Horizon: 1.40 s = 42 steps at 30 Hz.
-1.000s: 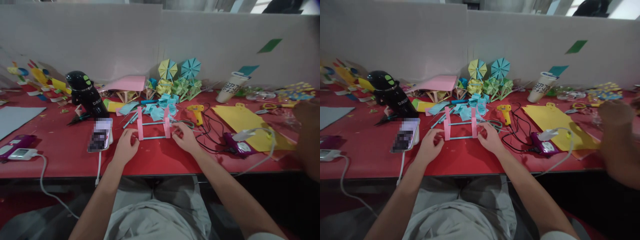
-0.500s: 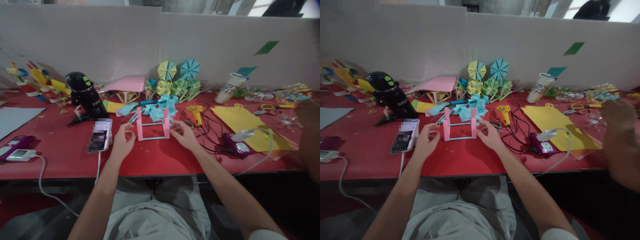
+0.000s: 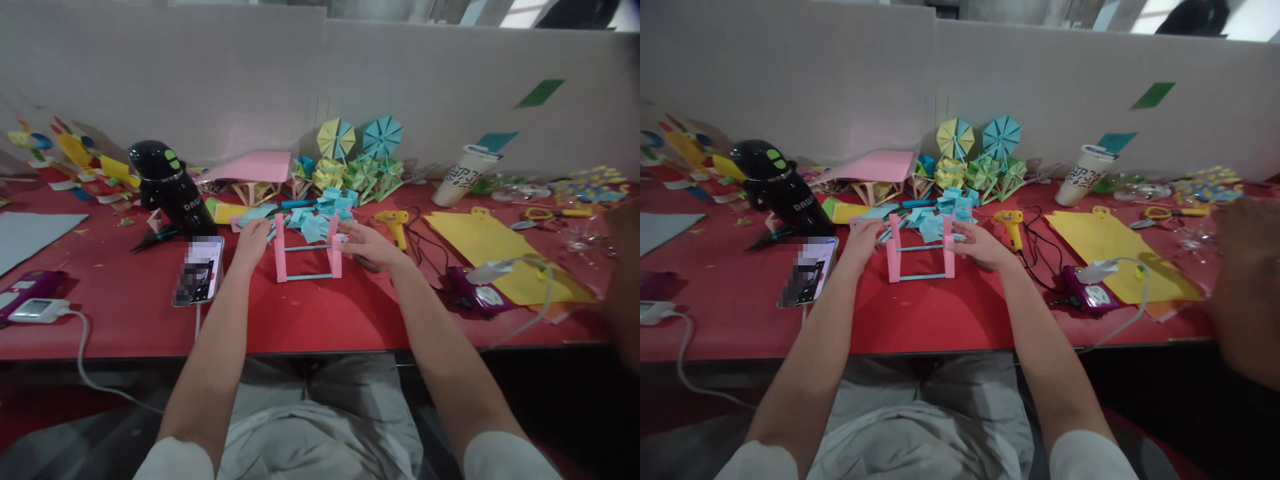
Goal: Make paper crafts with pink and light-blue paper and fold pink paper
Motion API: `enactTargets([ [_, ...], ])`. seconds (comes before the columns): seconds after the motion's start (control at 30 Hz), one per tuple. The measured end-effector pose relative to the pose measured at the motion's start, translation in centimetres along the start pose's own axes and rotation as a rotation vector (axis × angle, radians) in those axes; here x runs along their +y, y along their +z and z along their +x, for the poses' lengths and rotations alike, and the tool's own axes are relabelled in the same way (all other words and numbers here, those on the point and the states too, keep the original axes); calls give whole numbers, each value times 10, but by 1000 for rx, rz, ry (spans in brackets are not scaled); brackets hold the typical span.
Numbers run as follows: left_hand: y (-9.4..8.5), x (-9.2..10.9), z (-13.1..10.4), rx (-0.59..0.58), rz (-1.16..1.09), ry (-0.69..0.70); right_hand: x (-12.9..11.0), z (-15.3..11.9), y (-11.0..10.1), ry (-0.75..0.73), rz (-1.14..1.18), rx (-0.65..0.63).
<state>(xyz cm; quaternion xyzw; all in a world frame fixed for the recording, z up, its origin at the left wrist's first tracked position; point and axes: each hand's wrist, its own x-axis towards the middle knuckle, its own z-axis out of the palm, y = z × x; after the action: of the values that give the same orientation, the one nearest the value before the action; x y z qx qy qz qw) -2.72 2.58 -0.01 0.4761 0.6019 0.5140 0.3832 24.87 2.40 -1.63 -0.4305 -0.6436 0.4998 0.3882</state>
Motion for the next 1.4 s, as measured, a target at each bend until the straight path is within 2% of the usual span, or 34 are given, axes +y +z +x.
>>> enactTargets([
  [0.1, -3, -4, -6, -77, -2, 35, 11, 2, 6, -45, 32, -14],
  [0.23, 0, -5, -11, -161, -11, -19, 17, 4, 11, -73, 78, 11],
  [0.43, 7, -6, -10, -119, -179, -56, 14, 3, 17, -107, 166, 68],
  [0.73, 4, -8, -4, -94, -368, 87, 9, 4, 19, -166, 250, 176],
  [0.87, 0, -7, -1, 8, -420, 107, 3, 3, 15, -181, 243, 257],
  [0.93, -1, -9, 0, 85, -417, 72, 1, 3, 11, -197, 233, 306],
  [1.0, 2, -12, -1, 101, -403, 27, 1, 3, 8, -203, 235, 347],
  [1.07, 9, -13, -6, -1, -364, 9, 1, 4, 5, -210, 259, 380],
  [1.2, 34, -13, -25, -471, -212, 69, 0, 4, 6, -226, 281, 401],
  [1.23, 40, -12, -31, -556, -190, 92, 0, 4, 7, -225, 272, 400],
  [1.4, 58, -8, -53, -822, -175, 161, -1, 3, 11, -218, 283, 403],
])
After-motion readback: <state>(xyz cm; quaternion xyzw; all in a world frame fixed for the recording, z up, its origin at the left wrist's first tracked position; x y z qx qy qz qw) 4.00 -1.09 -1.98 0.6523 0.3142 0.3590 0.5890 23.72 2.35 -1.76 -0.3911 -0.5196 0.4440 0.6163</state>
